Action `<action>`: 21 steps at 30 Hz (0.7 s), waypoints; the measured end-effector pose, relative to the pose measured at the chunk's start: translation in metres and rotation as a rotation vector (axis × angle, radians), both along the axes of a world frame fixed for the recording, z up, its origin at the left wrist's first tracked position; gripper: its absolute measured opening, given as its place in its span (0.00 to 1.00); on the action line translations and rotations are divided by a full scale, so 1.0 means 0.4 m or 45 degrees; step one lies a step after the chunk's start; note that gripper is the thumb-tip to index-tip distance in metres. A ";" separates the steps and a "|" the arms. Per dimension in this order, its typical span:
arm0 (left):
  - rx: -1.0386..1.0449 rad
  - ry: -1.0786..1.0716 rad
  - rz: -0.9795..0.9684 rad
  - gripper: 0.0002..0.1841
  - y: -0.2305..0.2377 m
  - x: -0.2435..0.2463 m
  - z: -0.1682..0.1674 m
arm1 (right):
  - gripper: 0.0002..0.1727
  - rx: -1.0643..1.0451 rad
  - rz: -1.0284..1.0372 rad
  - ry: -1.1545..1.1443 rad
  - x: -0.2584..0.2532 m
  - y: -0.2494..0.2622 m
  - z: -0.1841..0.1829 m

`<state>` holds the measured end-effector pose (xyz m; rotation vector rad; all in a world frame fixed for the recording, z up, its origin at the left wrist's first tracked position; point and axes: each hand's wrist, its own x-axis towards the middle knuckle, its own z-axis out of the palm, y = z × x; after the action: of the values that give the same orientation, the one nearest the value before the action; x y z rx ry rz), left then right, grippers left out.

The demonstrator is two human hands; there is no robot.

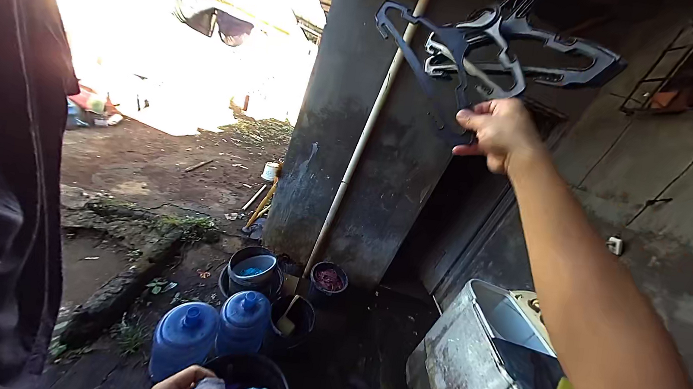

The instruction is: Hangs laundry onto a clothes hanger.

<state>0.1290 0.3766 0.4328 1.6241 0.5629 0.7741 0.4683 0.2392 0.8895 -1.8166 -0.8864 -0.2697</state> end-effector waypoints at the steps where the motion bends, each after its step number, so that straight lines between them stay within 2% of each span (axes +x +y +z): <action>1: 0.010 -0.043 0.024 0.06 -0.002 0.000 0.008 | 0.24 0.065 0.167 0.098 -0.010 -0.010 -0.084; 5: 0.130 -0.105 0.078 0.10 -0.016 0.028 0.077 | 0.14 0.272 0.703 0.450 -0.107 -0.065 -0.527; 8: 0.107 -0.084 -0.094 0.08 -0.037 0.041 0.161 | 0.13 0.461 0.831 0.622 -0.222 -0.081 -0.846; 10: 0.037 -0.054 -0.165 0.07 -0.057 0.061 0.200 | 0.11 0.557 0.902 0.621 -0.299 -0.089 -1.000; 13: -0.072 -0.090 -0.243 0.10 -0.098 0.105 0.237 | 0.10 0.539 0.919 0.566 -0.375 -0.084 -1.132; 16: -0.172 -0.200 -0.302 0.18 -0.139 0.141 0.267 | 0.11 0.234 0.717 0.340 -0.375 -0.098 -1.218; 19: -0.293 -0.282 -0.327 0.20 -0.159 0.167 0.291 | 0.13 -0.071 0.584 0.150 -0.310 -0.151 -1.260; 21: -0.313 -0.313 -0.485 0.24 -0.156 0.183 0.286 | 0.14 -0.231 0.542 0.151 -0.274 -0.207 -1.242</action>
<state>0.2020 0.3140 0.5472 1.3302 0.1563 0.5826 0.3585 0.1563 0.3927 -1.7351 -1.2143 0.1915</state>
